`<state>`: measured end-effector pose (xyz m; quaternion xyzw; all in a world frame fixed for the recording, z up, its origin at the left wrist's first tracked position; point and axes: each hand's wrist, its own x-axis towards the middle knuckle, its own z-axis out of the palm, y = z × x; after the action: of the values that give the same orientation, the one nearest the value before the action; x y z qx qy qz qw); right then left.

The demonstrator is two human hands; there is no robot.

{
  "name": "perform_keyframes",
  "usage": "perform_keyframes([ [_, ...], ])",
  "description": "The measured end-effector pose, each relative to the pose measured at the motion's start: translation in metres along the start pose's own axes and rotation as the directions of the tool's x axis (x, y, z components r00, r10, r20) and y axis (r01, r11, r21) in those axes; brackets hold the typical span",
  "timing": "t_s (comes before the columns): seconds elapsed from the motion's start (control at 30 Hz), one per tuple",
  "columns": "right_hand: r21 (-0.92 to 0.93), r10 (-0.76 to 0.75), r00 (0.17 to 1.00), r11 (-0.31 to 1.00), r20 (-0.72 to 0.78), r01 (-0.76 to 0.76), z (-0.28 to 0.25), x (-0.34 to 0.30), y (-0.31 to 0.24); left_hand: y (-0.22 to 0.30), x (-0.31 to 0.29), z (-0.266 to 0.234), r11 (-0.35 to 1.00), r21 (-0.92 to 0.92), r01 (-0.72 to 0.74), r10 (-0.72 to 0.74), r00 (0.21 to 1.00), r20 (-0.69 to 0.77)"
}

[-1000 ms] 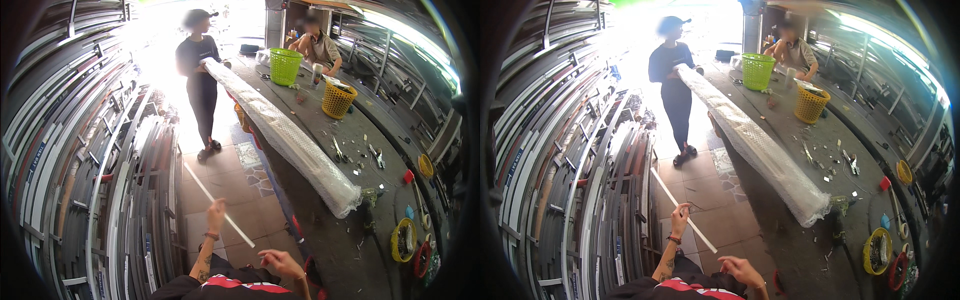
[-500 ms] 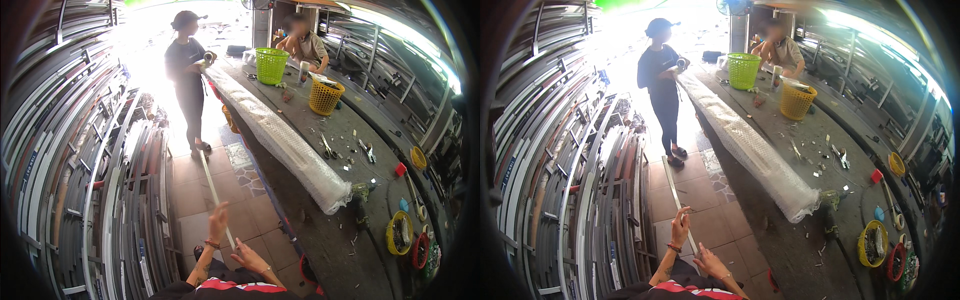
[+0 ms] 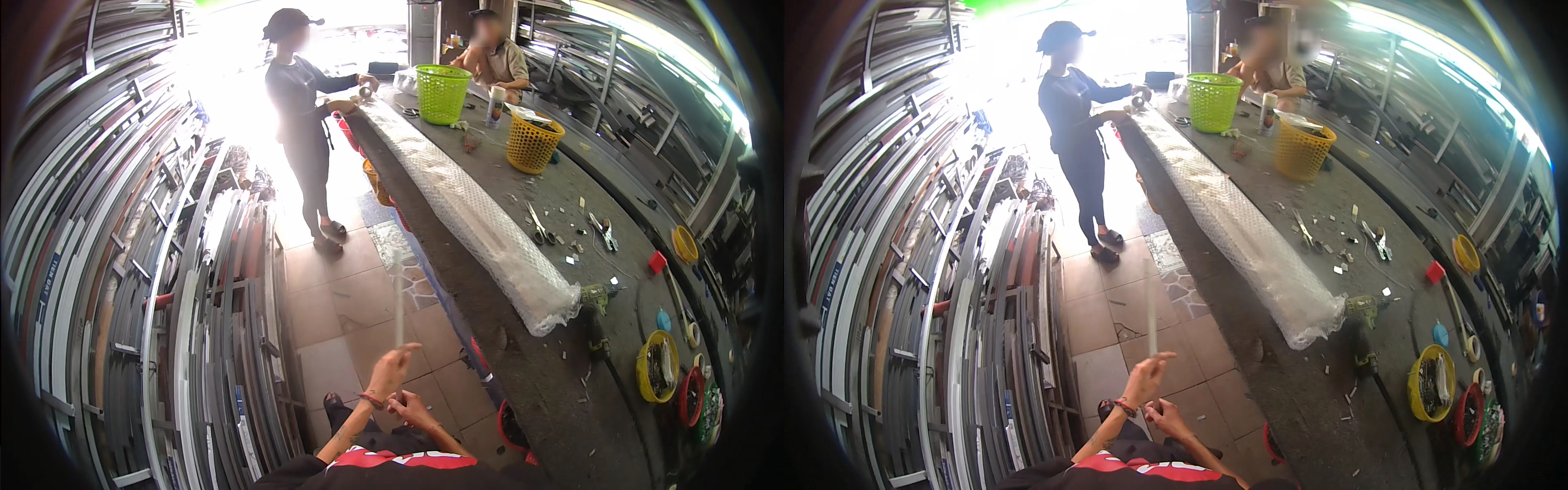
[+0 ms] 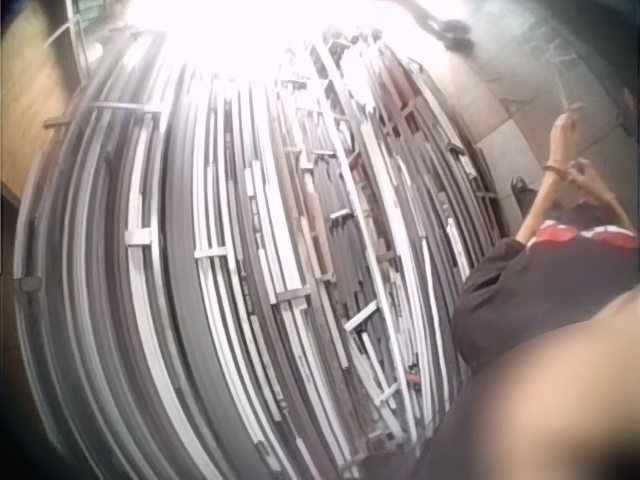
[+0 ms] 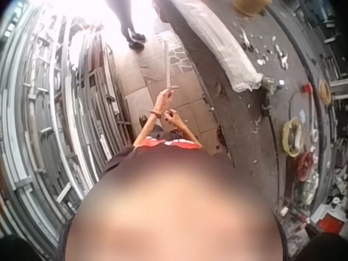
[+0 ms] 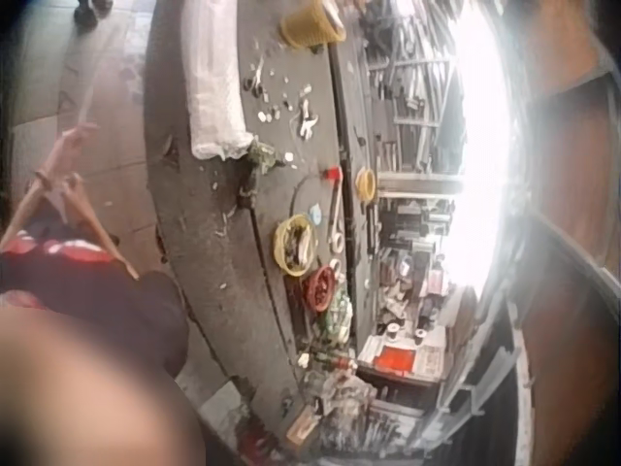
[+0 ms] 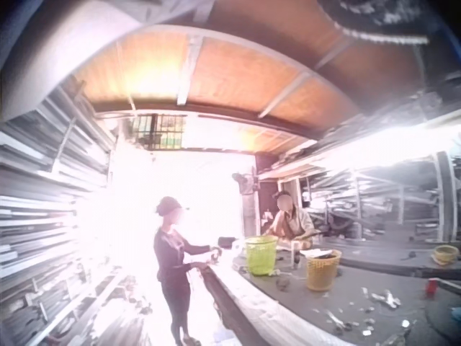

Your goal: The person picks up a long white rod and places it on a workbench, then uses shears to cut a small piece. They walk to another area, pick up a document, and return to the workbench to place the document and a green basket containing small white pieces on the table.

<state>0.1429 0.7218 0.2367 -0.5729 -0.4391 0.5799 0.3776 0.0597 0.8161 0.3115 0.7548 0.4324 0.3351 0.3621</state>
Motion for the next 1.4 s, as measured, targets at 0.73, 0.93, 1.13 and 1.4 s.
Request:
perform_keyframes([
  [0.73,0.159,-0.211,0.880,0.940,-0.425,0.302,-0.029,0.021,0.041,0.011,-0.048,0.043,0.949,-0.296,-0.108,0.111,0.994,-0.006],
  [0.93,-0.479,-0.567,0.785,0.776,-0.247,0.410,-0.034,0.020,0.032,-0.012,-0.047,0.051,0.878,-0.477,-0.038,0.035,0.999,-0.015],
  [1.13,-0.333,-0.357,0.860,0.912,-0.365,0.238,-0.039,0.010,0.025,-0.081,-0.072,0.069,0.760,-0.518,0.394,-0.319,0.919,0.231],
  [1.4,-0.437,-0.355,0.892,0.874,-0.278,0.211,-0.025,0.000,0.031,-0.210,-0.124,0.085,0.891,0.091,0.445,-0.444,0.809,0.384],
])
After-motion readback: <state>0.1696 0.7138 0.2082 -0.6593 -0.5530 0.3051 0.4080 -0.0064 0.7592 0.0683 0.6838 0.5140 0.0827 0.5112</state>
